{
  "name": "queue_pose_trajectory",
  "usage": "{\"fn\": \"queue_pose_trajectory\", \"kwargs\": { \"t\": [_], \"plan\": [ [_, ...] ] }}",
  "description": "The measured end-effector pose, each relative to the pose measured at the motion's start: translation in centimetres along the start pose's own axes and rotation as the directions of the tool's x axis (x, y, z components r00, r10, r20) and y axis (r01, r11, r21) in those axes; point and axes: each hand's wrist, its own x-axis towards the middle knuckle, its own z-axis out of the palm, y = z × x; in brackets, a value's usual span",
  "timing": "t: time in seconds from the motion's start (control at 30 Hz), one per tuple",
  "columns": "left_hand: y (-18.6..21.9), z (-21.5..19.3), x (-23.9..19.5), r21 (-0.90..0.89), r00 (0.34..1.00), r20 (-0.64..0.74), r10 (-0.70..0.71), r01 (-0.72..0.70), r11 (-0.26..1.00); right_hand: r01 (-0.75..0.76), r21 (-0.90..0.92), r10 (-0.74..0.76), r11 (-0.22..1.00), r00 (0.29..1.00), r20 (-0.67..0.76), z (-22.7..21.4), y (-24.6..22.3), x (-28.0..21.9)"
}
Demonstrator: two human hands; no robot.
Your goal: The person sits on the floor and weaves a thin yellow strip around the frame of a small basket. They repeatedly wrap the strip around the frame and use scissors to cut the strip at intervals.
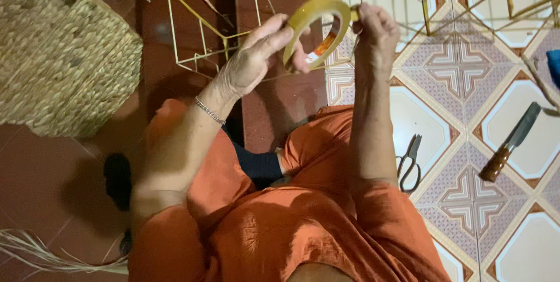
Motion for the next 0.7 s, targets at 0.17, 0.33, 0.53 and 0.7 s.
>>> {"fn": "queue_pose_trajectory", "kwargs": {
  "t": [0.17,0.33,0.53,0.7],
  "plan": [
    [-3.1,0.1,1.5,0.128,0.987,-0.011,-0.159,0.159,0.979,-0.041,0.274,0.051,0.961,0.998,-0.028,-5.1,4.2,-2.1],
    [-5.4,0.6,2.7,0.251,0.983,-0.002,-0.181,0.176,0.952,-0.012,0.34,0.032,0.94,0.998,-0.054,-8.8,6.4,-2.5],
    [-6.0,-0.1,3.3,0.393,0.966,-0.104,-0.236,0.258,0.883,0.024,0.115,-0.017,0.993,0.998,-0.062,-10.5,6.8,-3.8],
    [-4.1,-2.6,2.2,0.421,0.893,-0.259,-0.368,0.447,0.79,0.069,-0.035,-0.072,0.997,0.993,-0.089,-10.3,6.4,-3.9]
  ]
}}
